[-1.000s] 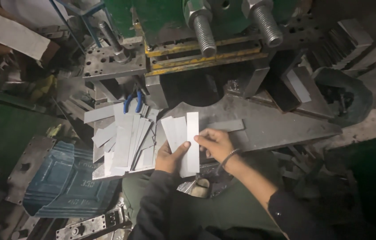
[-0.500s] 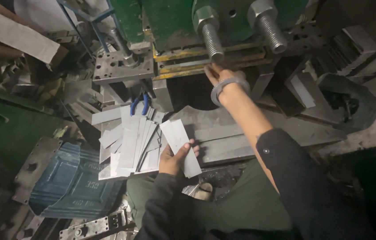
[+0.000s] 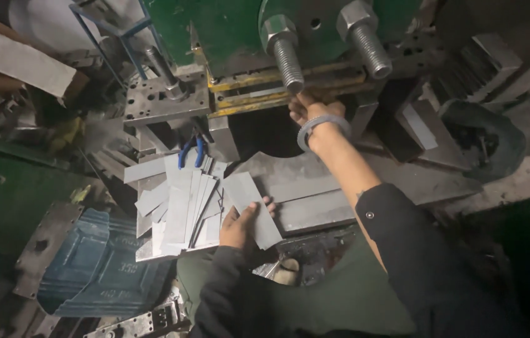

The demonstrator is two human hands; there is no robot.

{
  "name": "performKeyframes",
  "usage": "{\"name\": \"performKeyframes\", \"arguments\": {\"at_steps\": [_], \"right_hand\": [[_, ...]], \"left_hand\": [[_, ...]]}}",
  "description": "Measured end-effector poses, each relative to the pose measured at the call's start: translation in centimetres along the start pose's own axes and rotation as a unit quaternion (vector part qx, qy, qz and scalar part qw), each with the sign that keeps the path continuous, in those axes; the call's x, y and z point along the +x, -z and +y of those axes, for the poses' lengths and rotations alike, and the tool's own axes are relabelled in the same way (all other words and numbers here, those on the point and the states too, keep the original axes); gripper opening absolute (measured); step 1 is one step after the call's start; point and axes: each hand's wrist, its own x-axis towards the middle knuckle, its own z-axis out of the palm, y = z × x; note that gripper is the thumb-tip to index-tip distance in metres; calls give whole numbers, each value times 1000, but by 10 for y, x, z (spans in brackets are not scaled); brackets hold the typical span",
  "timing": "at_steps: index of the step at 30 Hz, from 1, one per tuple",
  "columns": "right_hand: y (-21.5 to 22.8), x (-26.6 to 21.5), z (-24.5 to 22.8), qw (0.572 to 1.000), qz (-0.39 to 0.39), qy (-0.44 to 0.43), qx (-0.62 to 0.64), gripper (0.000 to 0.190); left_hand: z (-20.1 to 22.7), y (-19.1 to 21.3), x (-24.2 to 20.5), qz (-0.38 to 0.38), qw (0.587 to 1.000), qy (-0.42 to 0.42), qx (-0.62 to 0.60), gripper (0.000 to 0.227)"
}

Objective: Feeding metal strips into a press machine for industrial stamping.

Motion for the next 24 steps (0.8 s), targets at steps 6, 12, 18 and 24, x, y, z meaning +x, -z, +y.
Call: {"name": "performKeyframes", "arguments": {"at_steps": [6, 12, 18, 24], "right_hand": [[-1, -2, 4, 1000, 15, 19, -20, 39], [-6, -18, -4, 999, 22, 26, -7, 39], [-23, -18, -6, 989, 104, 37, -102, 32], [-42, -6, -32, 856, 22, -17, -516, 52]], "left_hand": [[-11, 17, 17, -1, 999, -15, -42, 44], [-11, 17, 17, 17, 999, -31, 34, 53], [-17, 28, 30, 49, 989, -31, 137, 64], [3, 6, 19, 80, 973, -25, 217, 73]]}}
